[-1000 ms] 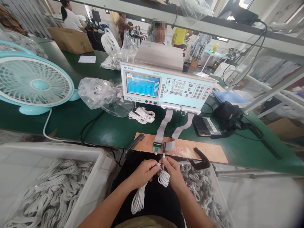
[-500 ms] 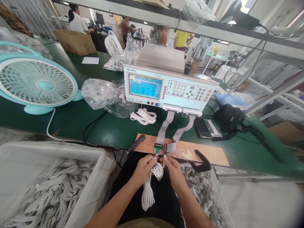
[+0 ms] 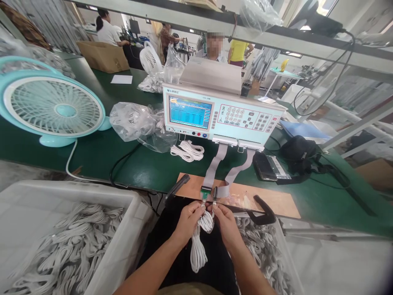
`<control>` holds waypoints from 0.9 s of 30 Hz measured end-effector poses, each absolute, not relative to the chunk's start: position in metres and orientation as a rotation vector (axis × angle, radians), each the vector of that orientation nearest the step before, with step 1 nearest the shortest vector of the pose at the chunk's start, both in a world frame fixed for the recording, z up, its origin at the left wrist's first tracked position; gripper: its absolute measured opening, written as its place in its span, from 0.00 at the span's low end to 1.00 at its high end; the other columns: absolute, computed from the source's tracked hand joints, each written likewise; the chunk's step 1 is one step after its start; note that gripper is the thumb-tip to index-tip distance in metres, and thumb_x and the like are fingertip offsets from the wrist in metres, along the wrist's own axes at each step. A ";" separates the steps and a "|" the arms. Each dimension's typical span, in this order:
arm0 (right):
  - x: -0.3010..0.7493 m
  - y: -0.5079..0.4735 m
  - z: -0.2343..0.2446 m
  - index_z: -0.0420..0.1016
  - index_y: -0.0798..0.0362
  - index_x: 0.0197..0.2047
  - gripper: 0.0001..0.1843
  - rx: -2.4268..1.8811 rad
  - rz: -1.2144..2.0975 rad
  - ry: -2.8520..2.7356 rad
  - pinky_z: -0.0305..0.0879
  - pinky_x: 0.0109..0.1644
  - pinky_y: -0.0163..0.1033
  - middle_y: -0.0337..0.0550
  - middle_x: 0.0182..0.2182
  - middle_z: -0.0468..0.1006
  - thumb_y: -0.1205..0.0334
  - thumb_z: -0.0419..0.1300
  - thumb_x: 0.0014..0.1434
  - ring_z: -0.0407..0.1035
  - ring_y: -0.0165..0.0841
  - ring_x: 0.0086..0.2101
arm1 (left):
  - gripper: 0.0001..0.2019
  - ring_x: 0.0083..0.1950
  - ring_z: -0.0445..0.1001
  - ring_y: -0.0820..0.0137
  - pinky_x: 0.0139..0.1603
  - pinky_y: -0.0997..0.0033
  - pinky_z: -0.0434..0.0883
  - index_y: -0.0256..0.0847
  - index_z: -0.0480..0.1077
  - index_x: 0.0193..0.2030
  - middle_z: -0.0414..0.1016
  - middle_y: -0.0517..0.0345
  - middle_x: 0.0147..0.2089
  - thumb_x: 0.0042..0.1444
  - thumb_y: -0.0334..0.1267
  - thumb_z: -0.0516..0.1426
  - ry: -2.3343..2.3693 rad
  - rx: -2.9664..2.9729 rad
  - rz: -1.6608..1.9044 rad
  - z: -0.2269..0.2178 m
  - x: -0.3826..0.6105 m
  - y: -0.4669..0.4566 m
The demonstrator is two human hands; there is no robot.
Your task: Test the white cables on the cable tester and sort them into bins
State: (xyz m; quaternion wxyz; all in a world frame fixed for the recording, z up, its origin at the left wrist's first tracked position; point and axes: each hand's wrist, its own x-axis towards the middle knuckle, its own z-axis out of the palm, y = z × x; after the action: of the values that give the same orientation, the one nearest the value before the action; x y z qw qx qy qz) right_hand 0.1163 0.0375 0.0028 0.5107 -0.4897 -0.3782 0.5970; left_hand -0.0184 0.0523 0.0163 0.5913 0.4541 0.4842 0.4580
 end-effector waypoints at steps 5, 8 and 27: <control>0.117 0.038 0.004 0.76 0.53 0.31 0.15 -1.142 1.467 -0.898 0.62 0.40 0.39 0.42 0.25 0.71 0.50 0.59 0.56 0.66 0.36 0.32 | 0.15 0.31 0.66 0.70 0.32 0.74 0.64 0.36 0.70 0.20 0.68 0.56 0.27 0.50 0.46 0.57 1.128 1.064 1.072 0.016 -0.019 0.052; 0.117 0.038 0.005 0.76 0.53 0.30 0.15 -1.148 1.451 -0.904 0.62 0.40 0.39 0.42 0.25 0.71 0.49 0.59 0.56 0.67 0.36 0.33 | 0.15 0.32 0.67 0.69 0.33 0.74 0.64 0.37 0.69 0.19 0.68 0.57 0.26 0.50 0.46 0.57 1.130 1.064 1.070 0.014 -0.019 0.052; 0.117 0.037 -0.001 0.77 0.53 0.31 0.13 -1.093 1.485 -0.832 0.61 0.37 0.36 0.39 0.23 0.71 0.52 0.61 0.55 0.64 0.32 0.28 | 0.17 0.29 0.65 0.73 0.31 0.75 0.63 0.36 0.67 0.19 0.66 0.60 0.26 0.52 0.46 0.56 1.094 1.017 1.131 0.001 -0.014 0.049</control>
State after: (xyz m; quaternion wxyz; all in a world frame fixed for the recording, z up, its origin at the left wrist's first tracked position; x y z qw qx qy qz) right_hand 0.1166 0.0373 -0.0010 0.5306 -0.4580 -0.3485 0.6222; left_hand -0.0136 0.0491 0.0012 0.5923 0.4372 0.4704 0.4865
